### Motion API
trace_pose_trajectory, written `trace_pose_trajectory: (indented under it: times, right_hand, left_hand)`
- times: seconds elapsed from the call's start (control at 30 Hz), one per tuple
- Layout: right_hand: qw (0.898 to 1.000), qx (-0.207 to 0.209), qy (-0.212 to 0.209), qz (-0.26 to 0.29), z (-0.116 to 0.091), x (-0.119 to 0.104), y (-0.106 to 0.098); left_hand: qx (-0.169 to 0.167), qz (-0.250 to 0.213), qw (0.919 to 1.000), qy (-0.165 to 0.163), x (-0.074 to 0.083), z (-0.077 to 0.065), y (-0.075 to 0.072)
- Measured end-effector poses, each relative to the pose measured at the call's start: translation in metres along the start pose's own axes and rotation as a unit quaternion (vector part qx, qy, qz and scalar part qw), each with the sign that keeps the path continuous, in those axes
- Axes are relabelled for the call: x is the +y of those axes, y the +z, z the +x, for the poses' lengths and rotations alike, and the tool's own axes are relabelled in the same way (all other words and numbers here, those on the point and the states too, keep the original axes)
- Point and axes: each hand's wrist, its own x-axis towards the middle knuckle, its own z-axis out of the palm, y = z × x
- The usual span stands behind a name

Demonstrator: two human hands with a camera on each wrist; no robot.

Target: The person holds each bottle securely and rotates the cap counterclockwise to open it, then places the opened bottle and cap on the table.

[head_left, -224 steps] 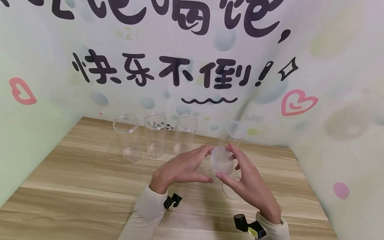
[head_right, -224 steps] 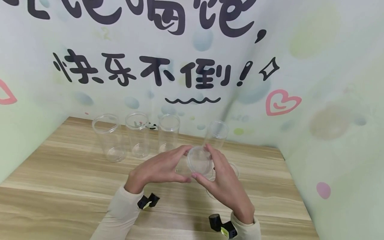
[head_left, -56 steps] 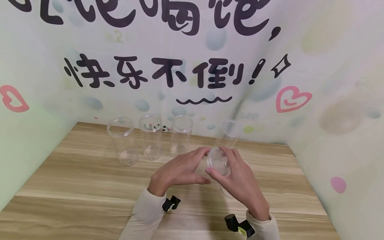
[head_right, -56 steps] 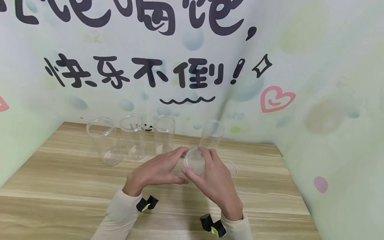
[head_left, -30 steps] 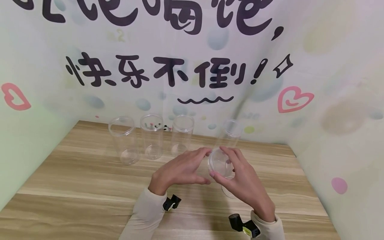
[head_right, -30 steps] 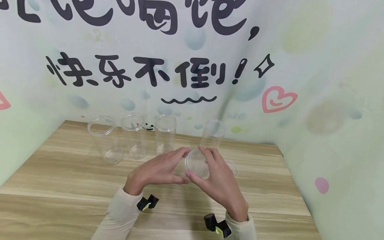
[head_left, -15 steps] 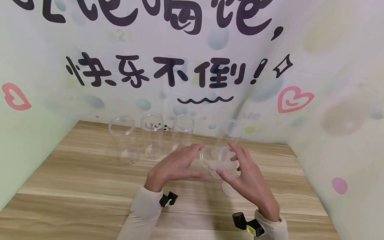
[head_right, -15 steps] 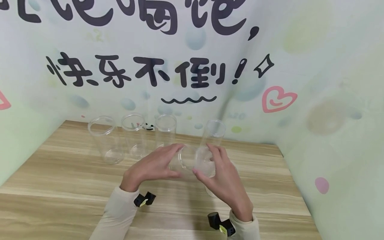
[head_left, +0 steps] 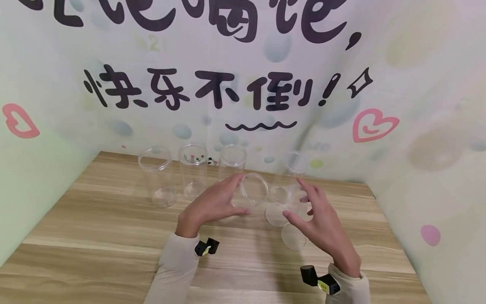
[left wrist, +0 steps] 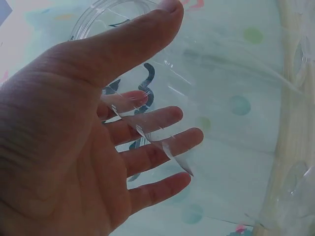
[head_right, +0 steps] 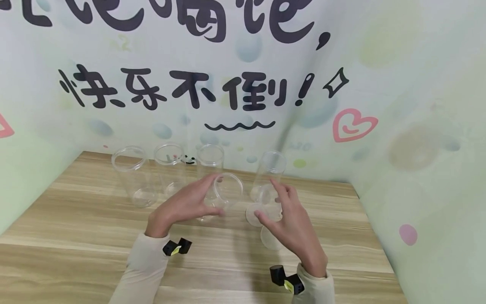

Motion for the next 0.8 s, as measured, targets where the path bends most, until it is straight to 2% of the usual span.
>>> trace_pose_trajectory:
  times: [0.3, 0.8]
  right_hand:
    - [1.000, -0.011, 0.029, -0.003, -0.001, 0.016, -0.004]
    - [0.996, -0.040, 0.080, 0.017, -0.003, 0.040, -0.015]
  left_hand:
    - [0.015, -0.049, 0.9984, -0.025, -0.008, 0.002, 0.001]
    - [0.031, -0.064, 0.9947, -0.075, -0.017, 0.000, -0.006]
